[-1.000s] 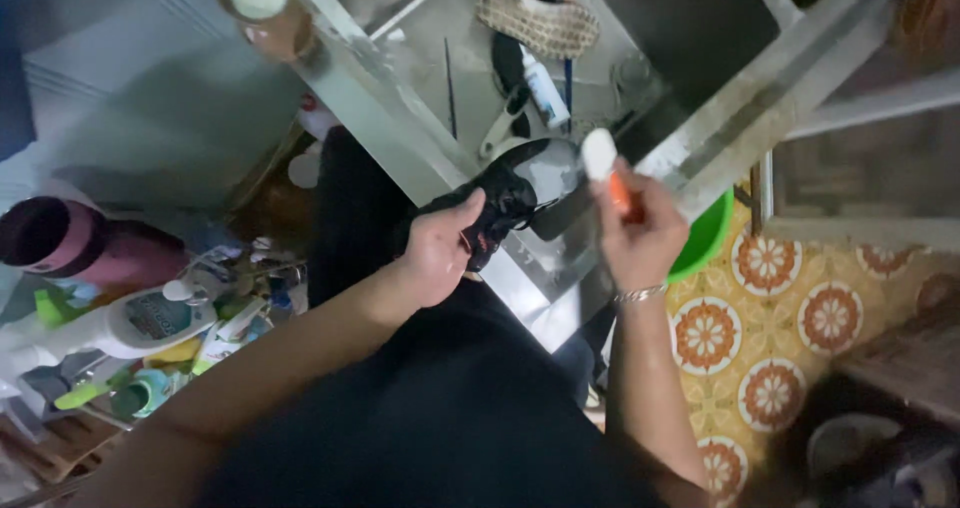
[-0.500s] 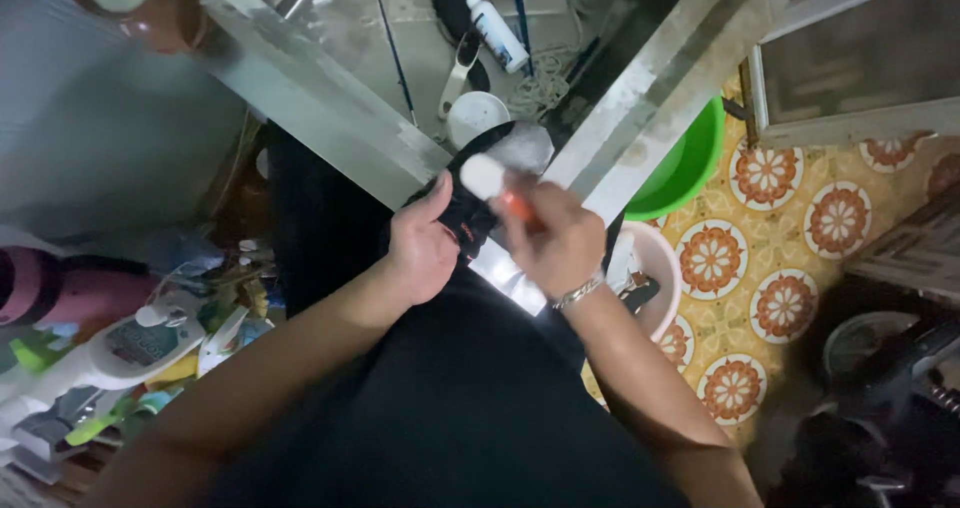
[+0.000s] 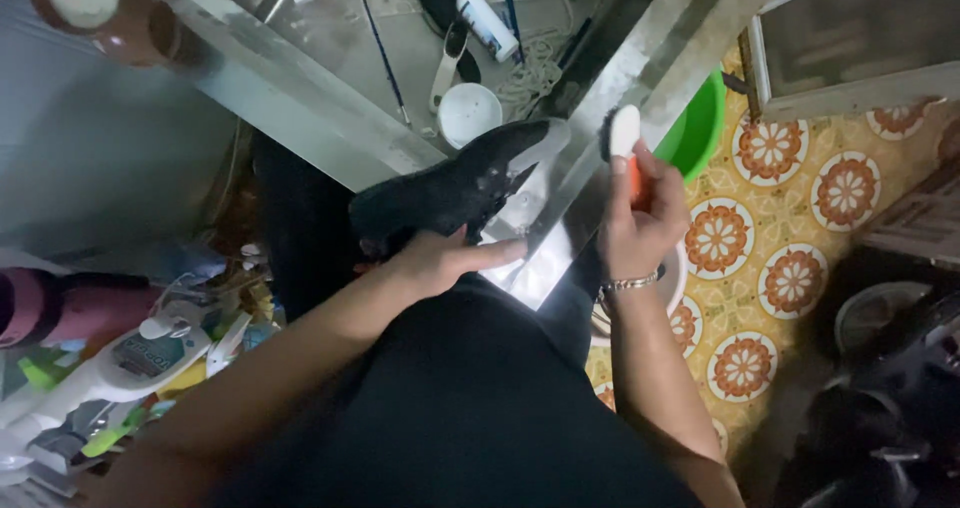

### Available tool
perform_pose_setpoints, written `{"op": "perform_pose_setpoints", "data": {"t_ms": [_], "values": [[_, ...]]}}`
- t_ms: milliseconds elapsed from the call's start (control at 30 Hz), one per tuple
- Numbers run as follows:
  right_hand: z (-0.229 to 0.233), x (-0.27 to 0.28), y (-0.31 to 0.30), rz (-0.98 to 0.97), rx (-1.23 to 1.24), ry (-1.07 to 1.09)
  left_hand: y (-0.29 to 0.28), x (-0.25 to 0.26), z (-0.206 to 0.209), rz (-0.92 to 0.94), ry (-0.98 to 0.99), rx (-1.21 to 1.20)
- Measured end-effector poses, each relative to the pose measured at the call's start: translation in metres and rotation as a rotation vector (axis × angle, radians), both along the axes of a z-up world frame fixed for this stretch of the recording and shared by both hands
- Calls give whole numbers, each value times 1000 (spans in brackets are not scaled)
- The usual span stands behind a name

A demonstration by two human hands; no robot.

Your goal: Cleaning and scrubbing sneakers in a sink with soap and a brush.

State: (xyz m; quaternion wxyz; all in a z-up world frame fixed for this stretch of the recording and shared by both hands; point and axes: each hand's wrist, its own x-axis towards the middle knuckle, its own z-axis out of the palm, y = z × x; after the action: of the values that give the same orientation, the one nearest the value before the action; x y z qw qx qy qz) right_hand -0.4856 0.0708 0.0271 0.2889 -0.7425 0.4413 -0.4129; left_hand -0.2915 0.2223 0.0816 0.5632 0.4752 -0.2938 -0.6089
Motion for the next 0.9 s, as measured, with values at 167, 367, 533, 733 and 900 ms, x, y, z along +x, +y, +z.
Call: {"op": "perform_pose_setpoints", "data": {"t_ms": [167, 367, 533, 733, 900], "values": [[36, 21, 35, 156, -26, 41, -7, -14, -50, -180, -169, 180], [35, 12, 16, 165, 53, 172, -2, -15, -38, -140, -119, 4], [57, 17, 37, 261, -5, 153, 3, -22, -66, -190, -236, 115], [56, 9, 19, 179, 77, 272, 4, -27, -76, -334, -412, 311], [87, 12, 40, 433, 38, 350, 13, -44, -114, -674, -789, 375]]}}
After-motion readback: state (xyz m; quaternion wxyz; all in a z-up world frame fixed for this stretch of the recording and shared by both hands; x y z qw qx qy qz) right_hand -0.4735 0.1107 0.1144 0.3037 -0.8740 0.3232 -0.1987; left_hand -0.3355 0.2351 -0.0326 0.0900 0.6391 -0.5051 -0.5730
